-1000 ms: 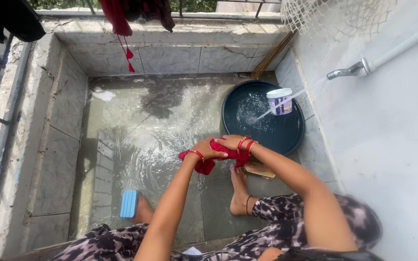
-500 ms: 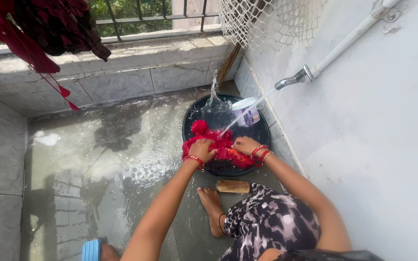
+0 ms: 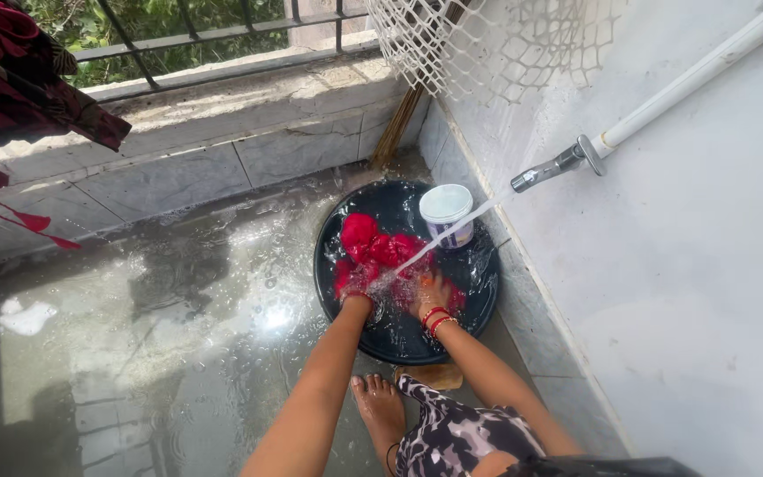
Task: The person washes a red garment by hand on a balcony, scrubbing it with a brush and soap on the floor, rinsing it in a basin of water, and hanging it on a railing to dry.
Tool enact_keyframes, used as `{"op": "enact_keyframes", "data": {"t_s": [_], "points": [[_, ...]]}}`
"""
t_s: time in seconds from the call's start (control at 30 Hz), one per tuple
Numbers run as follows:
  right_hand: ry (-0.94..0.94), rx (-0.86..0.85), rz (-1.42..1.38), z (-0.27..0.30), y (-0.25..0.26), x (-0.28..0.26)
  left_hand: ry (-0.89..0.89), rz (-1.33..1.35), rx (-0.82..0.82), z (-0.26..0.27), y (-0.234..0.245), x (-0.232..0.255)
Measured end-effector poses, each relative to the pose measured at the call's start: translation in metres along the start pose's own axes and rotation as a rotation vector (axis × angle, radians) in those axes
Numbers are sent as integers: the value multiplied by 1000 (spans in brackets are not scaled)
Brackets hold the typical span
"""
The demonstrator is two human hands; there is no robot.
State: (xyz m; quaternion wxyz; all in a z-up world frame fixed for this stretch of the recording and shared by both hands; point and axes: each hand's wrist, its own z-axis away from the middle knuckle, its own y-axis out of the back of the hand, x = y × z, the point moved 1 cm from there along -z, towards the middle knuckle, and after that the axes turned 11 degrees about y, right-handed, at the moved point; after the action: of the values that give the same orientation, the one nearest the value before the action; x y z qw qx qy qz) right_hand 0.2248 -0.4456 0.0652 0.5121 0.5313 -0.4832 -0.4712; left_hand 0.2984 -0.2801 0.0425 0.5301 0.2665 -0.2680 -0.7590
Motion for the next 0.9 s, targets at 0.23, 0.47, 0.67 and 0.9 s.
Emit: {"op": "enact_keyframes", "data": {"t_s": [0.23, 0.47, 0.67, 0.9], "points": [[-136, -185, -187, -11, 18, 36, -144, -54, 81, 39, -17, 17], [-55, 696, 107, -9, 130, 34, -265, 274, 413, 93, -51, 20], [22, -96, -339, -15, 178, 73, -324, 570, 714, 118, -30, 11], [41, 362, -104, -36, 198, 58, -408, 662, 922, 131, -27, 6]]}}
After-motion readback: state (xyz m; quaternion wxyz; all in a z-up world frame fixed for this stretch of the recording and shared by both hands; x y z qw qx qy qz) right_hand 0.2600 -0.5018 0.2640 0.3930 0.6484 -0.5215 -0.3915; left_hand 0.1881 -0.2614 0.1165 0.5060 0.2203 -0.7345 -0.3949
